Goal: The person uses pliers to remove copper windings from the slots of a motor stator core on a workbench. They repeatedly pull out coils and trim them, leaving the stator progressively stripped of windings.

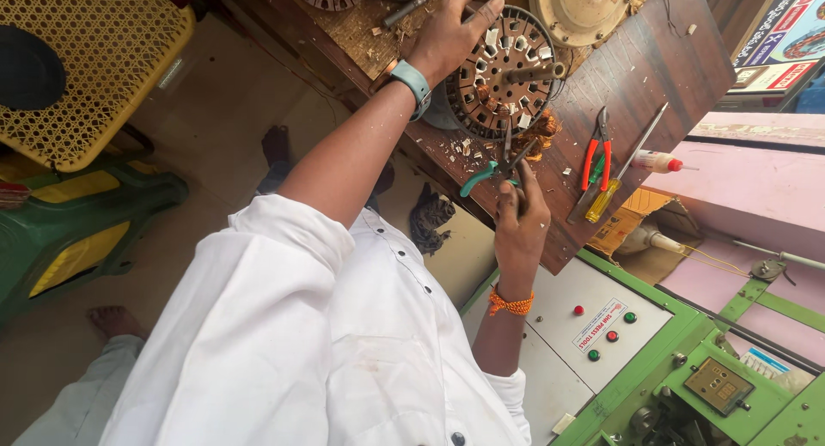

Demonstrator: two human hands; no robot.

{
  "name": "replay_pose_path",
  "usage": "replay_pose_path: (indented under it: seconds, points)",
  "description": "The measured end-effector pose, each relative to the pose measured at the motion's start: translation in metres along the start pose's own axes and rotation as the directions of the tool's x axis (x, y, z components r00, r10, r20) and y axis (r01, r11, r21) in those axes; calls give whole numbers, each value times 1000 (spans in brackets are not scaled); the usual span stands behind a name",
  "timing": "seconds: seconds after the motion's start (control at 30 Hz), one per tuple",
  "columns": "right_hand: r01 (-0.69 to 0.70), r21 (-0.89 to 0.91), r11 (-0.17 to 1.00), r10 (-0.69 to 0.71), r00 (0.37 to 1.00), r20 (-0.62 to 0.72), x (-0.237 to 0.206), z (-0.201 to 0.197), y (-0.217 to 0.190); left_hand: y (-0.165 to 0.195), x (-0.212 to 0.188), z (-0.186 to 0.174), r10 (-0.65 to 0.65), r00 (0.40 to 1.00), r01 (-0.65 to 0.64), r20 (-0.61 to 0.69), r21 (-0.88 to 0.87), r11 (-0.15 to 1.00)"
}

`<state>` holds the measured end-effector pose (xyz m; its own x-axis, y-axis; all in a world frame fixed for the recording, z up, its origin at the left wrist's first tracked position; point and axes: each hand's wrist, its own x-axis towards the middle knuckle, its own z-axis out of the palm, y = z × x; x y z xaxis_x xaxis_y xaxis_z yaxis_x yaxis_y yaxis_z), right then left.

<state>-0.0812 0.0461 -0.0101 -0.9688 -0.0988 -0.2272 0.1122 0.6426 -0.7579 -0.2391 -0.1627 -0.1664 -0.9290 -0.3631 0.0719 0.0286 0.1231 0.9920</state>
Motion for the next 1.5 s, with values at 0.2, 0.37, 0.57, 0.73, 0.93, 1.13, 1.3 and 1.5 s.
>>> replay_pose_path:
  seconds: [0.2, 0.37, 0.57, 0.73, 0.93, 1.13, 1.3, 1.5]
  points:
    - [105, -294, 950, -110, 994, -1, 11, 0, -11, -6, -13, 0, 175, 980, -179, -93, -29, 983]
    - [152, -312, 938, -187, 979, -84, 16, 19, -2, -2, -12, 9, 119, 983, -126, -140, -36, 991]
    - [181, -213, 960, -219, 961, -169, 17, 37, 7, -3, -6, 8, 225, 956, -229, -186, 0, 973]
    - [225, -302, 926, -270, 956, -117, 30, 16, 5, 0, -4, 6, 179, 971, -173, -161, 52, 984]
    - [88, 219, 972, -53, 985, -161, 34, 39, 26, 13, -9, -2, 166, 973, -154, -161, 88, 984]
    - [-175, 479, 860, 10, 945, 327, 53, 25, 57, 17, -9, -4, 187, 970, -177, -156, 80, 981]
    - [253, -197, 947, -284, 948, -146, 59, 64, 62, 10, -8, 2, 196, 969, -180, -153, 112, 977]
    - [306, 70, 949, -278, 922, -268, 40, 63, 77, -2, -2, 9, 319, 931, -282, -175, 209, 936]
